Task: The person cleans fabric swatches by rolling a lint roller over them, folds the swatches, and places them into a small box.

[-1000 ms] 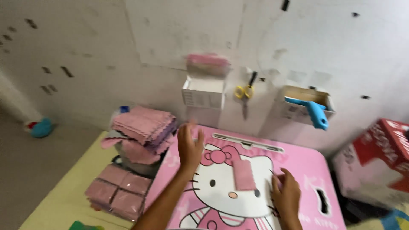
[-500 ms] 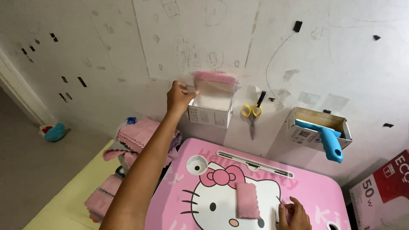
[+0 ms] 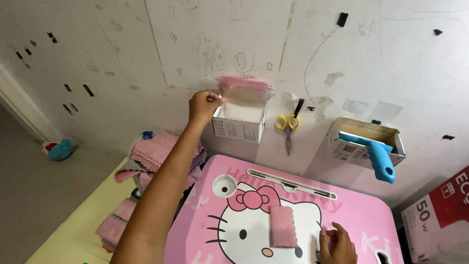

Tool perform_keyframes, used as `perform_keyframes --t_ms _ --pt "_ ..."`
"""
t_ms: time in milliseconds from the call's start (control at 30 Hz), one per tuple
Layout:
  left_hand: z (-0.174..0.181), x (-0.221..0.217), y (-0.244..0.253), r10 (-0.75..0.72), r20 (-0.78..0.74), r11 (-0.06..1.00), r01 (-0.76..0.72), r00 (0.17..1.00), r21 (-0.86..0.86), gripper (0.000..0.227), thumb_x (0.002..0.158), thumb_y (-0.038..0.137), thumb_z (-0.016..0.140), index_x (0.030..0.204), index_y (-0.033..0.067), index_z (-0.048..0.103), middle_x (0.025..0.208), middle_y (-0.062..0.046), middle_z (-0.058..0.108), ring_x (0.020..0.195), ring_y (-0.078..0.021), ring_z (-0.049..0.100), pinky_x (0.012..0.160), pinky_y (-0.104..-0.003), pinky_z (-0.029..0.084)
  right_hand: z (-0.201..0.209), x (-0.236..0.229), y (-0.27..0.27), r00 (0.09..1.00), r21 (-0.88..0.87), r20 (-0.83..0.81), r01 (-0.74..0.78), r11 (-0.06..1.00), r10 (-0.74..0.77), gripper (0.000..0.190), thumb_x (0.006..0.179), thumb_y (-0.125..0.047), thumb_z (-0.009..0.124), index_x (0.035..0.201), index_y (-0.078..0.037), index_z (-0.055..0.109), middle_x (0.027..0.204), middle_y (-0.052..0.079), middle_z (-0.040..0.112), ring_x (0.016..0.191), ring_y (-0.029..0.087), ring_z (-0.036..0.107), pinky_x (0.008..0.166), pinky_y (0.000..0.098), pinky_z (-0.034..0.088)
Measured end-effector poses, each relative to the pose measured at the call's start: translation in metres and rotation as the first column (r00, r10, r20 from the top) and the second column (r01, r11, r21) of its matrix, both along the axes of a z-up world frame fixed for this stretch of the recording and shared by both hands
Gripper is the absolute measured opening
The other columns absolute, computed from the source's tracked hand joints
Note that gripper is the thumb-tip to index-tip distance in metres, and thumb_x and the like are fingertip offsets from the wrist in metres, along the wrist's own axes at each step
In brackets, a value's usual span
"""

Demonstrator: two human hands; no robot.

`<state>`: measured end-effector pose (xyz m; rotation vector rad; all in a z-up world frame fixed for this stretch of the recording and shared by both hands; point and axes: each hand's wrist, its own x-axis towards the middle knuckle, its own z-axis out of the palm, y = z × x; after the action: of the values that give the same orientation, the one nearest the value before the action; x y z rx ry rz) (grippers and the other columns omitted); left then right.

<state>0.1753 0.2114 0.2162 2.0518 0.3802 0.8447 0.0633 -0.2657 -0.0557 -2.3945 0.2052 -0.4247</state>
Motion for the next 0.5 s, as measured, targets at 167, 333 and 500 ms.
perform_keyframes --t_ms 167,333,500 --pt "0.010 -0.017 -0.007 0.001 0.107 0.998 0.006 0.994 -0.063 0.005 0.087 0.014 0.080 0.091 0.0116 0.081 0.083 -0.001 0.079 0.075 -0.0110 0.072 0.070 -0.026 0.057 0.001 -0.004 0.000 0.999 0.006 0.046 -0.011 1.000 0.011 0.046 0.089 -0.041 0.065 0.132 -0.024 0.064 0.103 -0.010 0.077 0.102 0.025 0.069 0.093 0.0436 0.051" --pt "0.041 -0.048 -0.026 0.102 0.260 0.994 -0.110 0.960 0.014 0.010 0.093 0.018 0.073 0.094 0.0087 0.078 0.087 -0.004 0.079 0.078 -0.0178 0.073 0.072 -0.032 0.057 0.012 -0.008 0.002 0.999 0.030 0.038 -0.032 0.999 0.030 0.043 0.092 -0.041 0.063 0.131 -0.023 0.063 0.101 -0.010 0.075 0.101 0.023 0.069 0.094 0.0418 0.048" --pt "0.065 -0.113 -0.068 -0.162 0.431 0.967 0.056 0.887 0.248 0.016 0.085 0.005 0.062 0.094 0.0081 0.074 0.102 -0.002 0.079 0.073 -0.0071 0.055 0.065 -0.025 0.050 0.030 -0.013 0.001 0.995 0.039 -0.026 -0.092 0.995 0.093 0.045 0.092 -0.039 0.063 0.133 -0.020 0.061 0.105 -0.004 0.078 0.105 0.027 0.067 0.096 0.0463 0.049"
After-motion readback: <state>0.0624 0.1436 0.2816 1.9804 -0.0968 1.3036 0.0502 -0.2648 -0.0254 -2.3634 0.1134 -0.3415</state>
